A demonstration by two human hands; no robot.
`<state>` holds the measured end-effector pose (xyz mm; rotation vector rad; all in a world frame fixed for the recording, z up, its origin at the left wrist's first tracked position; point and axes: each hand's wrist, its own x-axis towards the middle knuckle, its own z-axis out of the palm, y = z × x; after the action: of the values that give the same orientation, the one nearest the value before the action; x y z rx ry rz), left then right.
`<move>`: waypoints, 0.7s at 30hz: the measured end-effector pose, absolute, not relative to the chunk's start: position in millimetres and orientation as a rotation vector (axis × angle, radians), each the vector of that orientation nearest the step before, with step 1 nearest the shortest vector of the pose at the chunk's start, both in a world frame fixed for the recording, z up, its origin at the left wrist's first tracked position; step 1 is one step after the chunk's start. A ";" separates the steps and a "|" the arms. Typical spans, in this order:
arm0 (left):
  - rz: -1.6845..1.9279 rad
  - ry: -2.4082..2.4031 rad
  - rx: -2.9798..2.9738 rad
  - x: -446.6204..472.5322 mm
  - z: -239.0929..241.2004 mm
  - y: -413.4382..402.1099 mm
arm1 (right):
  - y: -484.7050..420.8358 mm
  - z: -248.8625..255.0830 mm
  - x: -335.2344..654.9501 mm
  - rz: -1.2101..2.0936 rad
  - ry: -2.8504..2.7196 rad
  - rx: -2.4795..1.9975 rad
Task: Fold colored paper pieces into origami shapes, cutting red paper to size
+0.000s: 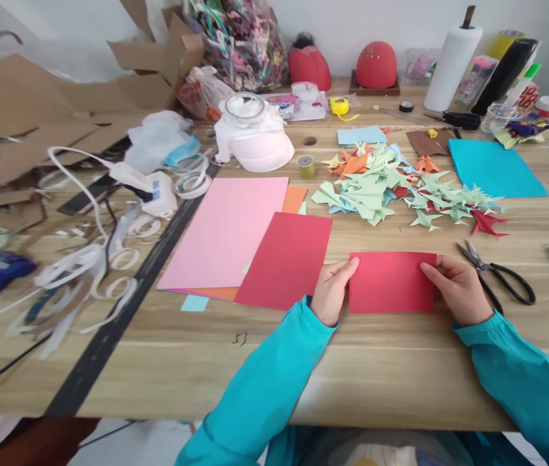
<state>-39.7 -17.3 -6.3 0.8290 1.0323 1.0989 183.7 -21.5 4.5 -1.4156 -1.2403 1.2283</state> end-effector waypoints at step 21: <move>1.092 1.156 0.946 -40.8 -7.1 -17.0 | -20.6 8.1 181.1 1.308 -1.146 -1.455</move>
<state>-40.8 -17.0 -7.1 0.9461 1.1564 1.0921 181.1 -20.6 8.1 -1.4549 -1.1458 1.3080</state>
